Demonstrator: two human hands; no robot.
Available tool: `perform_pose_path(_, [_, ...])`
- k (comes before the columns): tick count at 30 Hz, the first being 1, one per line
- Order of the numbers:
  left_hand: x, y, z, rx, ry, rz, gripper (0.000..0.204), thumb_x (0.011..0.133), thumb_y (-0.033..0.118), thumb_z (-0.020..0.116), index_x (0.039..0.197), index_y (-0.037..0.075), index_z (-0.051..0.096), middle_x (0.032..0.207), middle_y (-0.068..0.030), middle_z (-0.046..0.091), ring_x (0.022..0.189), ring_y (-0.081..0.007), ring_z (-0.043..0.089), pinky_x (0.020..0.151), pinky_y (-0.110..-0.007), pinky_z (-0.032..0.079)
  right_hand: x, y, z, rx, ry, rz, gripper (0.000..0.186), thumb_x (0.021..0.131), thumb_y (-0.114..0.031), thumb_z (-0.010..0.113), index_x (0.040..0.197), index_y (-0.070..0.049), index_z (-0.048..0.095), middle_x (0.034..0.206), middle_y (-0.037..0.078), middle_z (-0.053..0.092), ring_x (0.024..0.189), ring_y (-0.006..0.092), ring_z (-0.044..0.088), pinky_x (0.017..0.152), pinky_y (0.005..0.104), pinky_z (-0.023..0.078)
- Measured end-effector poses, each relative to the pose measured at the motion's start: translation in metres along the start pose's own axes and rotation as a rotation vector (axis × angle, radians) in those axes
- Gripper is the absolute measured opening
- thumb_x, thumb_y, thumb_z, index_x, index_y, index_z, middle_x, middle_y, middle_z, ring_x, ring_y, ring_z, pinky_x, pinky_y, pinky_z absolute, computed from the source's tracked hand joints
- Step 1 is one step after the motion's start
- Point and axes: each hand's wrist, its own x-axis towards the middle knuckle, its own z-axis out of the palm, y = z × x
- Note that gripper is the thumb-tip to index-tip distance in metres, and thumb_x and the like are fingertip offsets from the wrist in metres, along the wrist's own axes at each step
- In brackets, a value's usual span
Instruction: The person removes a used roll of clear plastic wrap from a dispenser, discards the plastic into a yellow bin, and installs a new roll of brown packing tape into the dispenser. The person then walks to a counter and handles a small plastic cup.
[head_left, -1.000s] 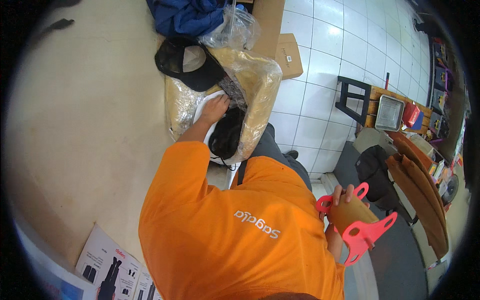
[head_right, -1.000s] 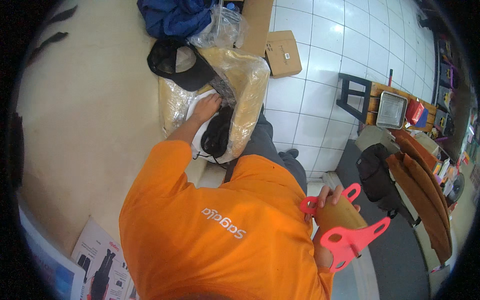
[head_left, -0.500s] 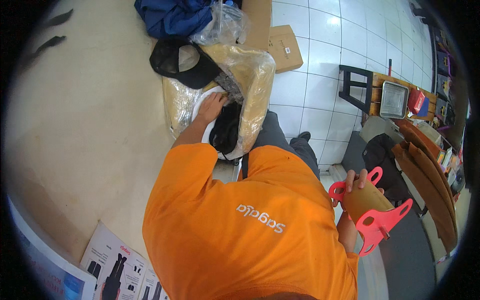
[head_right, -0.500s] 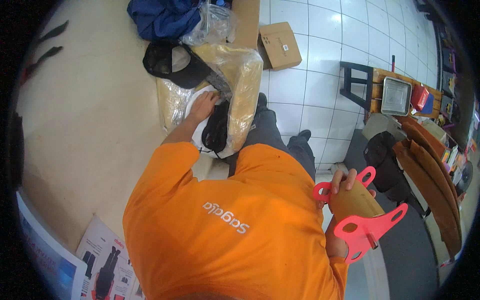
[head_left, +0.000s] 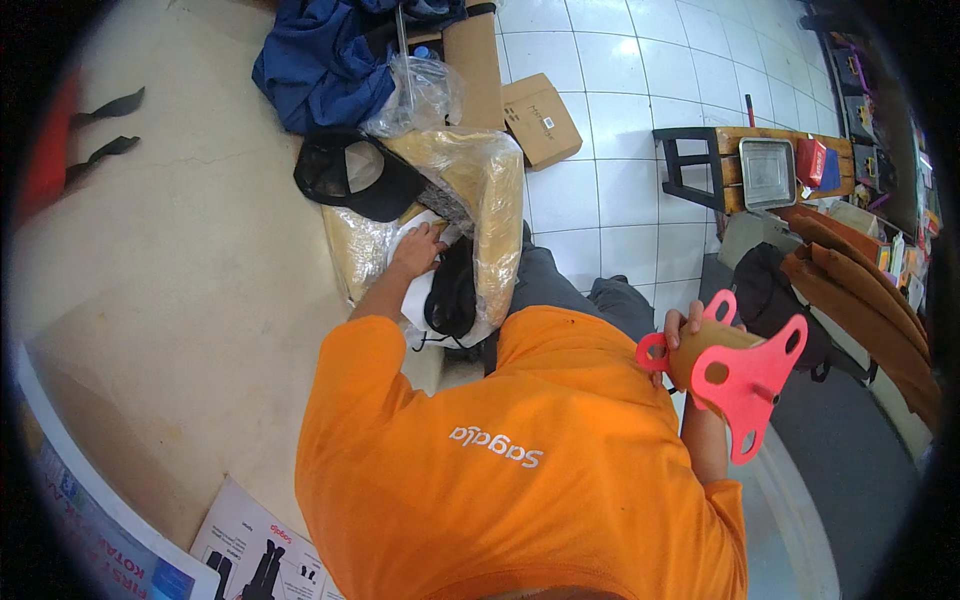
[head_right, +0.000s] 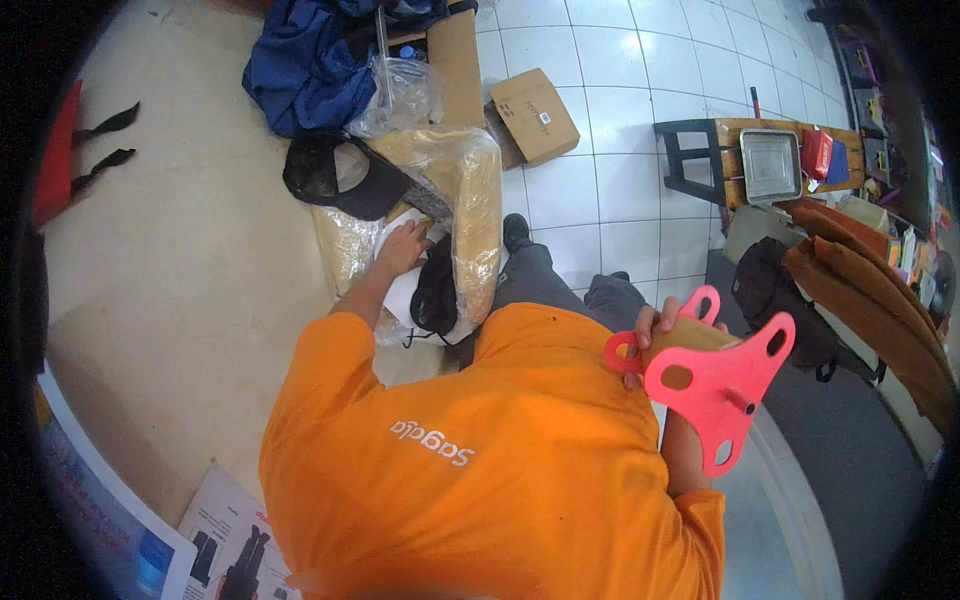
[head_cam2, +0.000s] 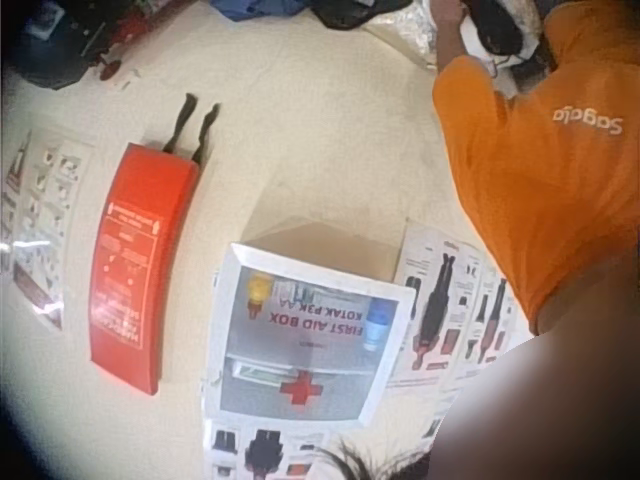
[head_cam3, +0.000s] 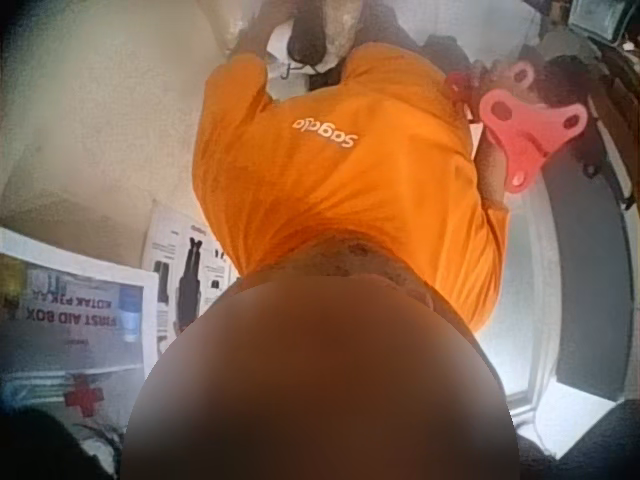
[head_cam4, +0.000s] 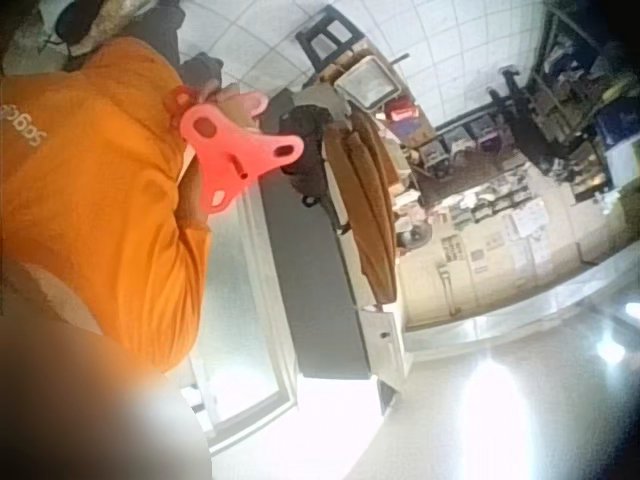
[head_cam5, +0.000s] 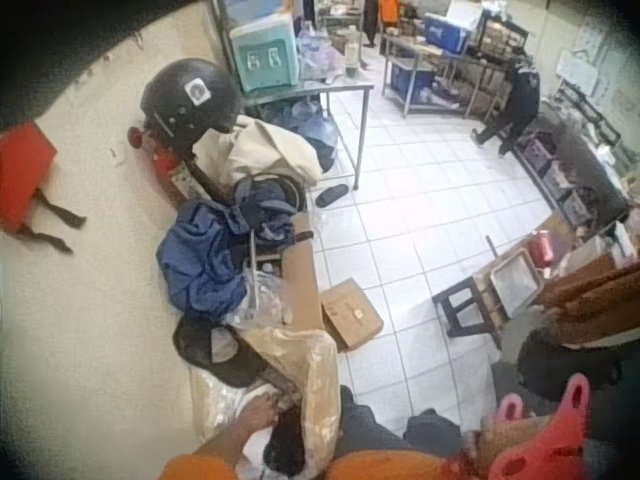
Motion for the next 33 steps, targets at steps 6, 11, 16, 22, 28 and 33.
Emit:
perform_pose_path(6, [-0.002, 0.015, 0.013, 0.012, 0.268, -0.097, 0.039, 0.070, 0.031, 0.081, 0.107, 0.022, 0.074, 0.124, -0.0025, 0.059, 0.114, -0.0271, 0.051, 0.092, -0.041, 0.044, 0.011, -0.003, 0.008, -0.047, 0.044, 0.051, 0.059, 0.094, -0.057, 0.055, 0.115, -0.002, 0.047, 0.109, 0.020, 0.048, 0.090, 0.0513, 0.064, 0.064, 0.0577, 0.058])
perform_pose_path(11, [-0.008, 0.001, 0.012, -0.118, 0.357, -0.100, 0.034, 0.072, 0.022, 0.082, 0.103, 0.015, 0.071, 0.108, -0.0038, 0.065, 0.102, -0.0273, 0.059, 0.085, -0.036, 0.050, 0.012, -0.004, 0.003, -0.046, 0.030, 0.092, 0.055, 0.093, -0.052, 0.060, 0.114, -0.003, 0.046, 0.109, 0.020, 0.045, 0.086, 0.0531, 0.064, 0.058, 0.0547, 0.062])
perform_pose_path(16, [-0.022, 0.030, -0.109, -1.185, 0.616, -0.293, 0.025, 0.081, 0.012, 0.081, 0.103, 0.007, 0.071, 0.088, -0.0050, 0.074, 0.072, -0.0156, 0.068, 0.064, -0.028, 0.053, 0.021, -0.015, -0.003, -0.163, 0.077, 0.122, 0.055, 0.092, -0.052, 0.061, 0.115, -0.004, 0.046, 0.113, 0.022, 0.044, 0.084, 0.0451, 0.066, 0.062, 0.0548, 0.060])
perform_pose_path(22, [-0.049, 0.148, -0.329, -1.199, 0.812, 0.260, 0.029, 0.076, 0.007, 0.084, 0.104, 0.008, 0.076, 0.085, -0.0014, 0.072, 0.066, -0.0069, 0.061, 0.058, -0.021, 0.047, 0.044, -0.022, -0.005, -0.245, 0.368, -0.003, 0.055, 0.093, -0.050, 0.061, 0.123, -0.004, 0.050, 0.110, 0.019, 0.057, 0.092, 0.0345, 0.066, 0.078, 0.0491, 0.056])
perform_pose_path(28, [-0.012, 0.218, -0.425, -0.892, 0.726, 0.433, 0.030, 0.076, 0.003, 0.083, 0.105, 0.006, 0.076, 0.081, 0.0000, 0.064, 0.064, -0.0062, 0.049, 0.056, -0.021, 0.038, 0.017, -0.060, -0.070, -0.158, 0.410, -0.151, 0.069, 0.094, -0.051, 0.059, 0.141, -0.003, 0.047, 0.132, 0.018, 0.060, 0.118, 0.0315, 0.062, 0.095, 0.0444, 0.056])
perform_pose_path(33, [0.059, 0.272, -0.460, -0.868, 0.590, 0.406, 0.032, 0.081, 0.005, 0.079, 0.112, 0.006, 0.073, 0.079, -0.0003, 0.060, 0.061, -0.0078, 0.046, 0.055, -0.022, 0.036, 0.008, -0.119, -0.067, -0.165, 0.410, -0.262, 0.060, 0.099, -0.047, 0.054, 0.141, -0.004, 0.048, 0.132, 0.015, 0.061, 0.117, 0.0271, 0.063, 0.095, 0.0414, 0.056])
